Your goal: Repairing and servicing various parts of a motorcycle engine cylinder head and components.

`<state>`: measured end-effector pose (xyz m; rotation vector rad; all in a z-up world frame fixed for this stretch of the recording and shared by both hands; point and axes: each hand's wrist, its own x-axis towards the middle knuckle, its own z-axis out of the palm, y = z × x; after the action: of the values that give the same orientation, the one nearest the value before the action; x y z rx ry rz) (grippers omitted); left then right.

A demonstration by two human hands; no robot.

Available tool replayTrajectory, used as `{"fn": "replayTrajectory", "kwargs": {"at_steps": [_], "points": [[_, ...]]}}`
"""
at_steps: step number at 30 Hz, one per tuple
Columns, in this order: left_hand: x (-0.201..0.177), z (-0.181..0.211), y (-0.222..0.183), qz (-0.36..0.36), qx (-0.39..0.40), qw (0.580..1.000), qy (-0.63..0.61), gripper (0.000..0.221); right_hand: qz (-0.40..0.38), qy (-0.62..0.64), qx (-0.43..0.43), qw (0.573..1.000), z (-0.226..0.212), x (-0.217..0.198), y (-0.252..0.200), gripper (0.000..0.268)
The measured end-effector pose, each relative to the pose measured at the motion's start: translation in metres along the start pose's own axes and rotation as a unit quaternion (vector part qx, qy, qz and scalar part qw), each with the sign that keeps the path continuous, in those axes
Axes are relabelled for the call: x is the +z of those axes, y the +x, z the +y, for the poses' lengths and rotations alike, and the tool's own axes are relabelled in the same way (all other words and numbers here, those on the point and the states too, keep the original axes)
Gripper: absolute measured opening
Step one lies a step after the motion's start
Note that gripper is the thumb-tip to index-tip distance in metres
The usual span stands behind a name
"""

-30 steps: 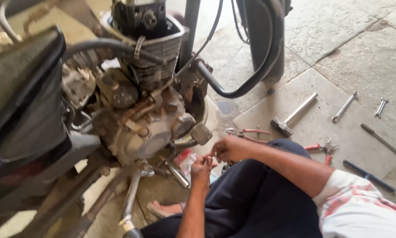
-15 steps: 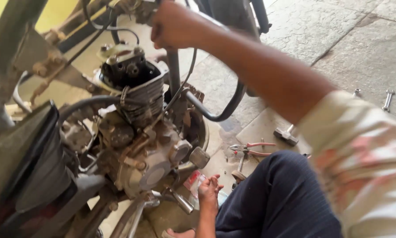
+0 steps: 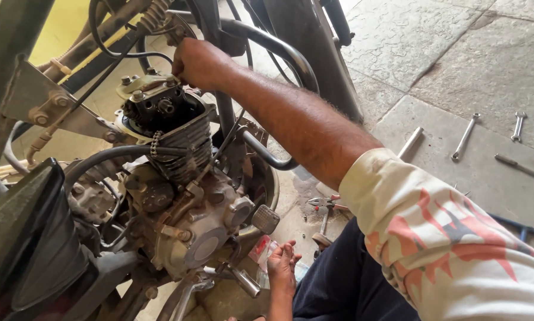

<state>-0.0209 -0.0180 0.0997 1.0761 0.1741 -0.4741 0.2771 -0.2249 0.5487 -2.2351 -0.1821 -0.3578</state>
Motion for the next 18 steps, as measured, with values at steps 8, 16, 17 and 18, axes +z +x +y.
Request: {"fn": "replayTrajectory", "kwargs": {"at_steps": [8, 16, 17, 18], "points": [[0.014, 0.017, -0.008, 0.020, -0.015, 1.000, 0.005, 0.037, -0.005, -0.031, 0.004, 0.999, -0.011, -0.007, -0.007, 0.012], [0.007, 0.008, -0.002, 0.001, -0.005, 1.000, -0.016, 0.037, -0.020, -0.044, 0.022, 0.999, -0.014, -0.008, -0.011, 0.016], [0.006, 0.007, -0.002, 0.002, -0.006, 1.000, -0.017, 0.037, -0.019, -0.044, 0.026, 0.999, -0.014, -0.007, -0.011, 0.015], [0.004, 0.006, -0.001, 0.003, -0.007, 1.000, -0.018, 0.037, -0.017, -0.045, 0.031, 0.998, -0.014, -0.006, -0.010, 0.015]]}}
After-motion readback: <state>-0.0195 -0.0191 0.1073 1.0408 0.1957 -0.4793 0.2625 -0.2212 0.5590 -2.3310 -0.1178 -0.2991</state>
